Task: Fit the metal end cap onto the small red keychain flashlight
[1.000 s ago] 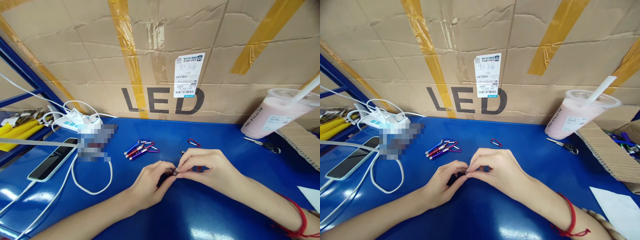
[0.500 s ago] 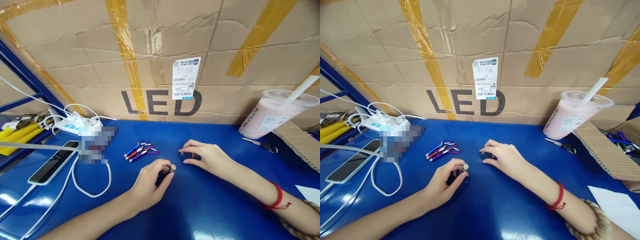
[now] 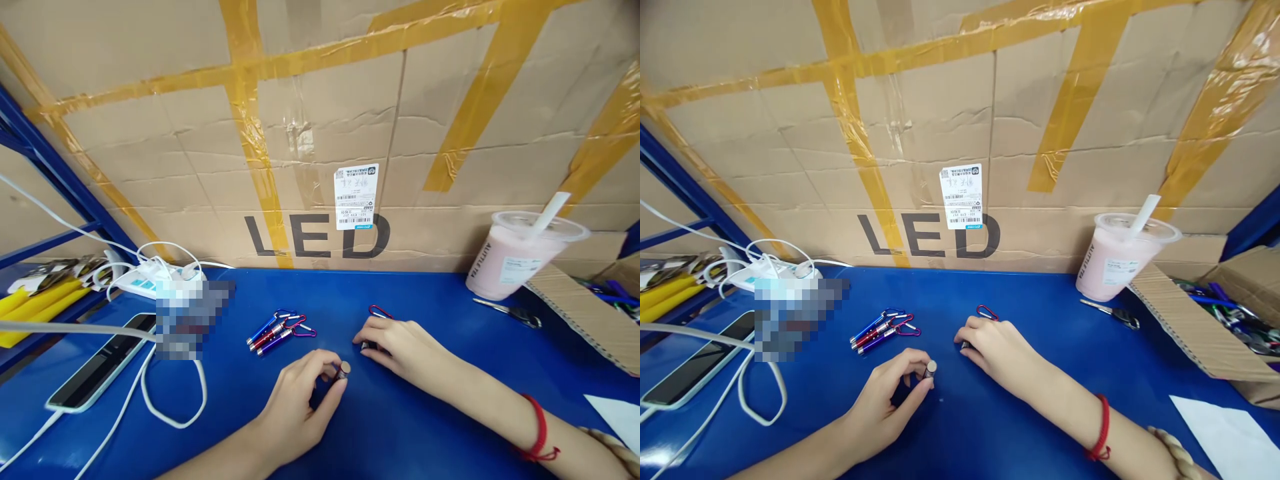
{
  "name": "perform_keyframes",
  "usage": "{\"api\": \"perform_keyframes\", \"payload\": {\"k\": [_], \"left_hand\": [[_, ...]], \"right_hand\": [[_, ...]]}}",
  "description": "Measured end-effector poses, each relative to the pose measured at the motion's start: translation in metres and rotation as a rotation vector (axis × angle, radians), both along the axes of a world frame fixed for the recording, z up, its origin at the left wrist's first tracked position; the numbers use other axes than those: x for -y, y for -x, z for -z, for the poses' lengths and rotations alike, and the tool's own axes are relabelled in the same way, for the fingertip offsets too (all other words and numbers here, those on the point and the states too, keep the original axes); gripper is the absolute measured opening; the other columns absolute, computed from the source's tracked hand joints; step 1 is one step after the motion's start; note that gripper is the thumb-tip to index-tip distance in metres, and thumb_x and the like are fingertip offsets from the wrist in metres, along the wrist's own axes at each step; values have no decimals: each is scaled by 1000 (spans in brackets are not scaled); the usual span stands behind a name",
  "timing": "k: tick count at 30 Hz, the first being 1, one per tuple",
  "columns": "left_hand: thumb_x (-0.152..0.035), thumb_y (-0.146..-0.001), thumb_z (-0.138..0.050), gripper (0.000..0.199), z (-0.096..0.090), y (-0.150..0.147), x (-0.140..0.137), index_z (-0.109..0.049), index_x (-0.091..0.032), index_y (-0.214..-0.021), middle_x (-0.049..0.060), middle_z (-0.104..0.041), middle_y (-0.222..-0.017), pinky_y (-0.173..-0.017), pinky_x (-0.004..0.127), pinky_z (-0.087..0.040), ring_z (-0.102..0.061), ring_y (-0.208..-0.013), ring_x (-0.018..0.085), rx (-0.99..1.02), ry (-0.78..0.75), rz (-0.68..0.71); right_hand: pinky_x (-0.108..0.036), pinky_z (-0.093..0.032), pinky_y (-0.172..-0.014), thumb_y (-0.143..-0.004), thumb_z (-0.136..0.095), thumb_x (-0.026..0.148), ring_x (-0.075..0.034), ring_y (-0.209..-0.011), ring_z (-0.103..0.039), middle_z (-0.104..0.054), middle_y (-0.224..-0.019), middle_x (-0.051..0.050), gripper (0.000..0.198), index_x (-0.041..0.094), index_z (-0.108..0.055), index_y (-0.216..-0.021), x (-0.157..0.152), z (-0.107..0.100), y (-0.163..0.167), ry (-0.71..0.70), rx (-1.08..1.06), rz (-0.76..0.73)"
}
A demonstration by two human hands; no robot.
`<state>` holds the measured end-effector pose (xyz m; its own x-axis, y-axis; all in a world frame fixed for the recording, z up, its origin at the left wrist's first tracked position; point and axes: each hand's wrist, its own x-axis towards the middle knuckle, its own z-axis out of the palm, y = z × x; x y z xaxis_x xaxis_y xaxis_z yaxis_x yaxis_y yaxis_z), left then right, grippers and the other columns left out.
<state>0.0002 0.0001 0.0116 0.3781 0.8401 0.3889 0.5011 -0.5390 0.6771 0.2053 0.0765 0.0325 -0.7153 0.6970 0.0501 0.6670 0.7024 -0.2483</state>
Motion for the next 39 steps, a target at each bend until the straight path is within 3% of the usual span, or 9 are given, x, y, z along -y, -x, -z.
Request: {"api": "perform_keyframes", "payload": {"k": [6,12,19,24,29,34,39], "left_hand": [[-20,-91,-43,13,2,0,-1,-44,-23,-103,-4,-57,-85,-70,15,-40,-54,-77,5,-17,8,-21],[-23,-91,-43,11,4,-1,-2,-46,-20,-102,-2,-58,-83,-66,18,-40,-55,-74,7,-47,36,-65],[-23,-91,-44,10,3,-1,-2,-47,-20,-100,-1,-58,-80,-62,19,-40,-54,-71,7,-66,22,-114],[-21,-92,-42,12,3,-1,-2,-45,-21,-103,-2,-59,-82,-58,18,-39,-54,-70,8,-100,-26,-108],[-20,-92,-39,15,4,1,-2,-41,-21,-107,-1,-60,-85,-60,19,-38,-54,-71,9,-82,-55,-107],[-20,-92,-39,12,4,0,0,-41,-21,-104,-3,-57,-76,-58,18,-37,-49,-64,8,-37,13,-99],[-21,-93,-38,12,5,-1,1,-42,-22,-105,-3,-57,-82,-61,19,-37,-48,-67,8,24,94,-82]], "right_hand": [[-20,-41,-61,-82,-59,22,-9,-73,-59,-60,-95,2,18,25,-63,-99,7,-7,2,142,-59,-12],[-21,-36,-57,-77,-65,23,-9,-66,-56,-60,-89,4,8,24,-66,-85,8,-14,1,159,-90,22],[-26,-43,-66,-77,-63,21,-9,-56,-54,-62,-84,1,6,21,-65,-83,7,-21,-2,145,-235,131],[-20,-45,-57,-76,-59,23,-6,-55,-55,-62,-77,1,7,17,-62,-77,9,-21,2,198,-370,160],[-15,-42,-47,-74,-61,28,-6,-50,-53,-60,-64,1,14,14,-62,-75,13,-23,7,363,-561,161],[-15,-45,-47,-77,-60,30,-7,-57,-56,-63,-84,-4,23,15,-68,-92,14,-20,10,488,-643,165],[-16,-48,-46,-78,-61,40,-7,-48,-54,-62,-65,-5,35,9,-68,-93,14,-17,15,731,-736,249]]}}
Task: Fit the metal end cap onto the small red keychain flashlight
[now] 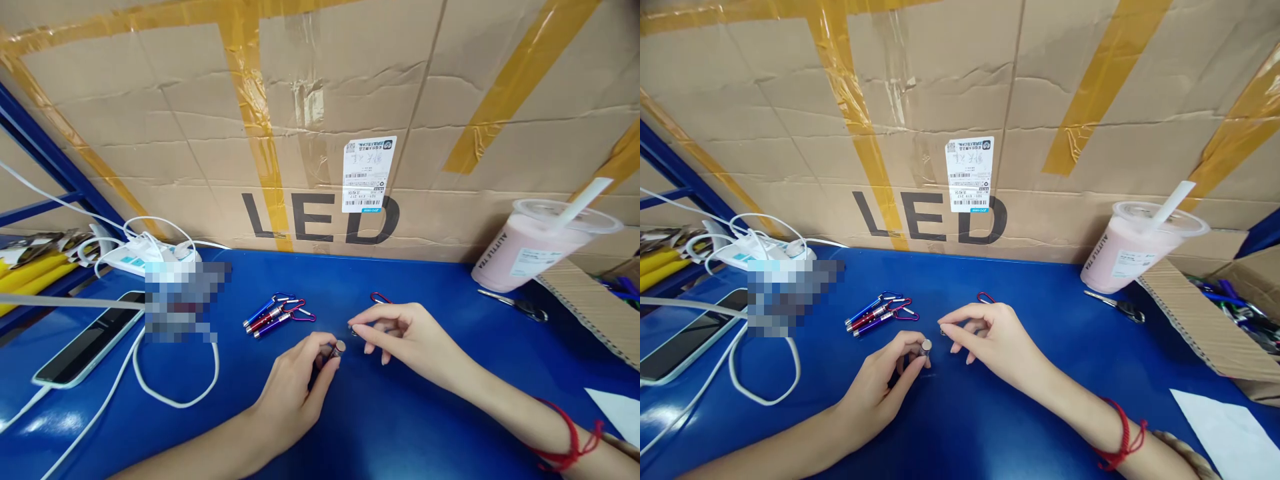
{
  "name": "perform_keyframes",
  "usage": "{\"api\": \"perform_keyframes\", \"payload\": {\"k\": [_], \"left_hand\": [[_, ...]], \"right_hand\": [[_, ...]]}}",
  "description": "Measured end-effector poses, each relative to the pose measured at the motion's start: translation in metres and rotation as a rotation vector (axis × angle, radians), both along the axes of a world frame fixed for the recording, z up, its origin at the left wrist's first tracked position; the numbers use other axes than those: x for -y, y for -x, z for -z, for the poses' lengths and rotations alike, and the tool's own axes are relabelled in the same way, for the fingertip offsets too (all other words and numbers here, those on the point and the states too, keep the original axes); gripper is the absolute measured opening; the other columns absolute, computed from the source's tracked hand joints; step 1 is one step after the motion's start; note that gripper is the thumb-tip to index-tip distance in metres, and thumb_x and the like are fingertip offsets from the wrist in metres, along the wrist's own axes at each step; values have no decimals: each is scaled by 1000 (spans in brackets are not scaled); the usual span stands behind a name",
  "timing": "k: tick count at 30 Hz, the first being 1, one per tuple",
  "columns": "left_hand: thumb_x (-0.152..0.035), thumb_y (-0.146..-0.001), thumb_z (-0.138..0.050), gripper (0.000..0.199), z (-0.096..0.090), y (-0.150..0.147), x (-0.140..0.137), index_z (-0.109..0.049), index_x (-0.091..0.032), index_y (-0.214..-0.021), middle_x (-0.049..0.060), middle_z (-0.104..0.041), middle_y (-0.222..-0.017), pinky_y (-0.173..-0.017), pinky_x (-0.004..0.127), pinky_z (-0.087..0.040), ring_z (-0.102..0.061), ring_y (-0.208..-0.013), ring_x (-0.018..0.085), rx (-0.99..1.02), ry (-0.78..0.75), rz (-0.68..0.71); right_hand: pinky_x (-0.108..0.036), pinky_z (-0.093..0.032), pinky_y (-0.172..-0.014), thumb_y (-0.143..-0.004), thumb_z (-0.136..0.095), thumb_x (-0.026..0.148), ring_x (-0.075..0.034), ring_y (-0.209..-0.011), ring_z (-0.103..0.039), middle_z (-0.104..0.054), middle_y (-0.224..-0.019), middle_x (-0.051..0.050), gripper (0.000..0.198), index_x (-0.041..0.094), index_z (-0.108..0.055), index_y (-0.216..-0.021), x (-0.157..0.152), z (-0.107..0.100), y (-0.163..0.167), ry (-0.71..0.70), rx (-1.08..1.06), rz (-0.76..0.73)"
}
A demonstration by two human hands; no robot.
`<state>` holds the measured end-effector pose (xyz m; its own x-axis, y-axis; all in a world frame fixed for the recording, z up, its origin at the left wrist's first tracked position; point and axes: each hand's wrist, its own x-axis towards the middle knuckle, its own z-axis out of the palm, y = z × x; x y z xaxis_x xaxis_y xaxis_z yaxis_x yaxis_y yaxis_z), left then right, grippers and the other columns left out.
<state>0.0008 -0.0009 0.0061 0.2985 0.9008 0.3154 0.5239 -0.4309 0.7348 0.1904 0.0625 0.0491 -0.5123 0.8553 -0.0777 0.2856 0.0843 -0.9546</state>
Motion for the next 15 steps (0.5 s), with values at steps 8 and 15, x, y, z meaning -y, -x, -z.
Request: {"api": "perform_keyframes", "payload": {"k": [8,15], "left_hand": [[-16,-92,-41,10,-1,2,1,-42,-20,-101,-1,-56,-90,-71,19,-40,-52,-79,8,39,-13,51],[-13,-92,-41,21,-1,3,-1,-44,-23,-110,-1,-58,-94,-76,23,-40,-53,-83,10,1,-99,41]], "right_hand": [[-15,-48,-45,-76,-64,37,-9,-59,-60,-62,-85,-8,27,12,-67,-86,4,3,4,-7,-91,28],[-15,-47,-46,-79,-62,32,-7,-53,-57,-62,-76,-5,20,14,-68,-83,6,-2,2,-174,-5,-31]]}}
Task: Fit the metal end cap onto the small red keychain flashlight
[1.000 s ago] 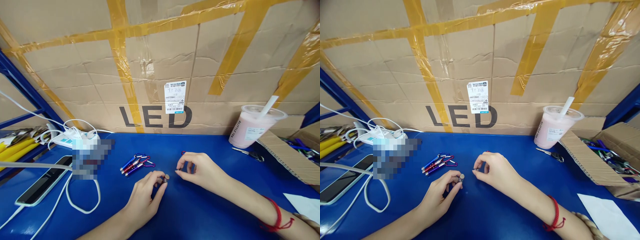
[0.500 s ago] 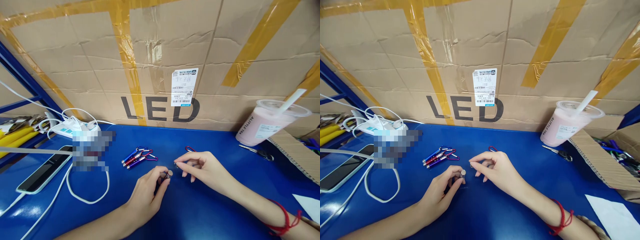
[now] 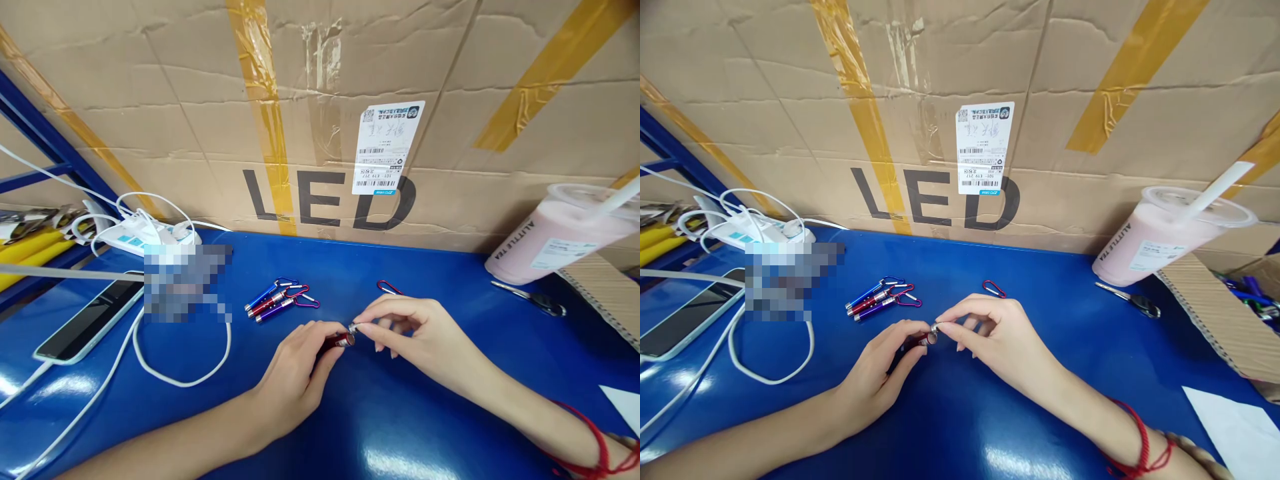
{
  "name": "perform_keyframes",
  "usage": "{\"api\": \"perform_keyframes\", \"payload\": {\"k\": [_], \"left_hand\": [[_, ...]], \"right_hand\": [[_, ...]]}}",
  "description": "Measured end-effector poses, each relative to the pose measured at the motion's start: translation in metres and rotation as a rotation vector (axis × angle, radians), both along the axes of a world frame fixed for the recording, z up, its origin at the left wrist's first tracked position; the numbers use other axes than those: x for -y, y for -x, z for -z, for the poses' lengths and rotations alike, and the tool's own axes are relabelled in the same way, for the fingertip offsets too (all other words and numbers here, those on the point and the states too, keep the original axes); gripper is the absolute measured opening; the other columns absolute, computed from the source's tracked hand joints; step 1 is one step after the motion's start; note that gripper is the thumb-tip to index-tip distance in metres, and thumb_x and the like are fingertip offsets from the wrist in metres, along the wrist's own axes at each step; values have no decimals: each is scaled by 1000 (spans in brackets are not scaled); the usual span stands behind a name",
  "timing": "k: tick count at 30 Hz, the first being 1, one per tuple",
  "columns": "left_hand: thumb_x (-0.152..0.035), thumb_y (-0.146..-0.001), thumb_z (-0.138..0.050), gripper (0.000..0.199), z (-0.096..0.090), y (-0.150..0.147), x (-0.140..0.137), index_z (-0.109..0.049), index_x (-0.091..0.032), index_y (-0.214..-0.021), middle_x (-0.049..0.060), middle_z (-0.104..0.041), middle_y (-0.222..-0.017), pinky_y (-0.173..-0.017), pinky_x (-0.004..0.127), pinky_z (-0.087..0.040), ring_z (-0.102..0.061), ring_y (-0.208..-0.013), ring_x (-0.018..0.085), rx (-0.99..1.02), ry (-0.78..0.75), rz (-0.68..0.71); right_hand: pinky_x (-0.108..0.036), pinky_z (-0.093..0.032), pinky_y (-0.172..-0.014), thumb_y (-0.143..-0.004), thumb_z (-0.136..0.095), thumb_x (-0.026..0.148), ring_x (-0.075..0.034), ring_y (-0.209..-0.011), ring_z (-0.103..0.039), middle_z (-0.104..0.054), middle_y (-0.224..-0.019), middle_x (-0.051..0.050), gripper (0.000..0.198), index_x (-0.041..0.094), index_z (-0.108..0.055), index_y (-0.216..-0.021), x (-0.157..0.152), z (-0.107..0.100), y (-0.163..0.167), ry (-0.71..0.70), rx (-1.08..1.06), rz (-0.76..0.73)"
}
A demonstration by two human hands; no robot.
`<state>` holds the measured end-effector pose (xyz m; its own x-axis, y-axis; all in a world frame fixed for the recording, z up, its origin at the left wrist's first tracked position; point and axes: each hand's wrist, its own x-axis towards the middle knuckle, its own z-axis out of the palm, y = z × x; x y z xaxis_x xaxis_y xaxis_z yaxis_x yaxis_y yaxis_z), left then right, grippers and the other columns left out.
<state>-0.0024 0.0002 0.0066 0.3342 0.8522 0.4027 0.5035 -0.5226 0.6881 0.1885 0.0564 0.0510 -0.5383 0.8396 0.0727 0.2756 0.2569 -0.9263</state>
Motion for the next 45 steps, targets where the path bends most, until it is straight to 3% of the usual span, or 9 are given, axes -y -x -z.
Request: {"api": "perform_keyframes", "payload": {"k": [9,19,23,27,30,34,37,42,45], "left_hand": [[-12,-91,-42,18,-5,0,0,-46,-19,-107,1,-57,-90,-71,18,-42,-54,-77,8,60,32,15],[-7,-89,-42,25,3,0,1,-46,-16,-112,4,-56,-84,-66,19,-44,-53,-72,10,111,-56,179],[-5,-89,-39,27,3,0,0,-45,-14,-113,5,-53,-80,-61,20,-42,-47,-69,11,90,-120,258],[-4,-89,-38,22,3,1,0,-46,-13,-108,6,-52,-77,-59,20,-40,-44,-66,11,73,-123,257],[-3,-88,-40,19,6,0,0,-47,-12,-103,6,-53,-77,-58,21,-39,-43,-65,11,65,-138,251],[-2,-87,-41,20,10,0,-1,-48,-11,-102,6,-53,-76,-57,20,-39,-44,-65,10,93,-164,235],[-1,-86,-43,22,11,0,-1,-48,-11,-104,6,-53,-75,-57,20,-40,-45,-64,10,77,-196,209],[3,-83,-45,30,8,0,-1,-51,-9,-110,8,-57,-82,-63,20,-45,-53,-72,11,92,-267,193],[3,-83,-46,42,6,0,-1,-49,-13,-122,8,-59,-89,-70,19,-47,-56,-81,11,105,-246,169]], "right_hand": [[-14,-42,-44,-77,-64,28,-6,-48,-55,-62,-76,-3,13,17,-70,-78,1,-7,2,-38,44,-59],[-11,-39,-43,-61,-75,18,-4,-46,-52,-59,-61,2,6,18,-70,-64,-5,-5,-5,209,116,-111],[-13,-41,-41,-67,-71,23,-6,-46,-53,-60,-64,0,9,15,-68,-67,-3,-5,-5,231,165,-199],[-12,-42,-48,-86,-48,14,-3,-50,-53,-58,-71,0,20,13,-65,-74,1,-5,-8,-61,239,-378],[-12,-40,-55,-84,-42,4,-3,-55,-51,-57,-71,1,23,14,-62,-75,3,-5,-10,-340,314,-434],[-16,-39,-58,-81,-41,2,-7,-62,-52,-58,-71,0,22,13,-59,-73,7,-2,-7,-418,380,-399],[-14,-39,-53,-87,-40,11,-5,-53,-50,-56,-67,-1,24,11,-56,-69,11,1,-2,-240,311,-373],[-14,-40,-41,-88,-43,31,-8,-45,-51,-50,-55,-2,31,9,-53,-68,16,-2,2,391,246,-309],[-14,-40,-40,-87,-45,33,-8,-46,-51,-50,-57,-2,31,10,-54,-69,16,-5,2,443,190,-290]]}}
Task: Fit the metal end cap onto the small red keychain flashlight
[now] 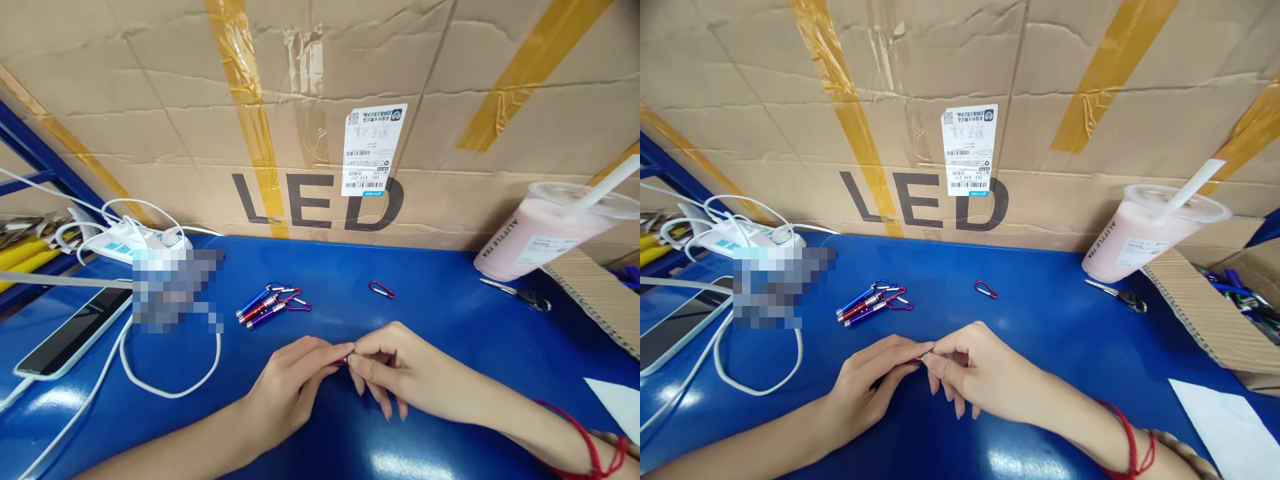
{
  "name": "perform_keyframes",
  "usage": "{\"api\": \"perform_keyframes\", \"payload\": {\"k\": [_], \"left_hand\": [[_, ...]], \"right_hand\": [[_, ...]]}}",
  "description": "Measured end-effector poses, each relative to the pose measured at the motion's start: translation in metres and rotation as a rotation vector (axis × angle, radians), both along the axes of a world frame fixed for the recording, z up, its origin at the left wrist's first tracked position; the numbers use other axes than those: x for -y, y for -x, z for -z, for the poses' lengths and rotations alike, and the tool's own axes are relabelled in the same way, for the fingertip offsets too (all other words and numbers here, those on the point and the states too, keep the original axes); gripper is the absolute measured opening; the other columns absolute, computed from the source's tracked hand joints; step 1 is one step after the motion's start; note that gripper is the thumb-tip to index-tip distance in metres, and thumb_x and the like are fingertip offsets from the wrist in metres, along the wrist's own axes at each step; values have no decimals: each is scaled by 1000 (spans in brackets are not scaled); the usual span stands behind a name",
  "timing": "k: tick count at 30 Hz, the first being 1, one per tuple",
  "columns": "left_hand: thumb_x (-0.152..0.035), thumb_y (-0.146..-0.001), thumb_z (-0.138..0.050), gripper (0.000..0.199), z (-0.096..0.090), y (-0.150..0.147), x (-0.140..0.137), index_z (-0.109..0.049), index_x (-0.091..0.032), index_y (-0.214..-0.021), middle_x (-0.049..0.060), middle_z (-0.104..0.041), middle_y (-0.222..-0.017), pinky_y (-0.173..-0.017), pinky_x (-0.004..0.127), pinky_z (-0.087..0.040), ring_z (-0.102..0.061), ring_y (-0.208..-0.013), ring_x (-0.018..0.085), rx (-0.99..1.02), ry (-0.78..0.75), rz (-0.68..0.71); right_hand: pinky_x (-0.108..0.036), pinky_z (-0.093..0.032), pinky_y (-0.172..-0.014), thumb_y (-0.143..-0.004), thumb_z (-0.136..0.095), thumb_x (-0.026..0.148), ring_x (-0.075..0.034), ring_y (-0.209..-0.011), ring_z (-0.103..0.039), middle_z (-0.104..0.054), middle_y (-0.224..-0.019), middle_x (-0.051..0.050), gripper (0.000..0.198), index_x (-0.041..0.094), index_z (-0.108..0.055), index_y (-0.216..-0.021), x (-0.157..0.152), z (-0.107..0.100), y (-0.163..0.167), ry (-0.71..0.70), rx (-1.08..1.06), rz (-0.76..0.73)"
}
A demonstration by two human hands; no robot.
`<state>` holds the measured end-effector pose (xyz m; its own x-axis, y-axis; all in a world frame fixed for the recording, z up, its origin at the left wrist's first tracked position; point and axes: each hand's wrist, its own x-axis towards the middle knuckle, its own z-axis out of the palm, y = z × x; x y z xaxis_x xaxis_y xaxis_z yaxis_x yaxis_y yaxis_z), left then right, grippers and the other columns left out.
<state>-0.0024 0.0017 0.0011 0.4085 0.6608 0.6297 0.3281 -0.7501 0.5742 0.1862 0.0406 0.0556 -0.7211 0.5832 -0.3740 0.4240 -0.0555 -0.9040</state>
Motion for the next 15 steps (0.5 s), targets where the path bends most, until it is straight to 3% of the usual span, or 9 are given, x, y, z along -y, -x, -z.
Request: {"api": "perform_keyframes", "payload": {"k": [6,11,15], "left_hand": [[0,-85,-45,41,-4,-1,0,-50,-18,-121,2,-60,-84,-66,15,-44,-54,-73,7,23,106,-31],[-5,-88,-44,34,-4,2,-4,-53,-26,-114,-2,-58,-83,-66,10,-42,-53,-72,4,5,193,-102],[-15,-89,-47,25,6,6,-7,-55,-29,-109,-4,-59,-79,-64,11,-40,-53,-68,6,-50,187,-197]], "right_hand": [[-13,-39,-40,-86,-48,35,-6,-44,-49,-51,-55,-1,32,10,-58,-69,-5,4,3,-82,6,58],[-13,-35,-48,-79,-62,33,-4,-52,-47,-56,-63,1,19,17,-66,-71,-11,16,1,-642,-15,148],[-13,-35,-47,-76,-66,36,-3,-51,-48,-58,-69,1,18,19,-69,-84,-17,30,-4,-880,-116,181]]}}
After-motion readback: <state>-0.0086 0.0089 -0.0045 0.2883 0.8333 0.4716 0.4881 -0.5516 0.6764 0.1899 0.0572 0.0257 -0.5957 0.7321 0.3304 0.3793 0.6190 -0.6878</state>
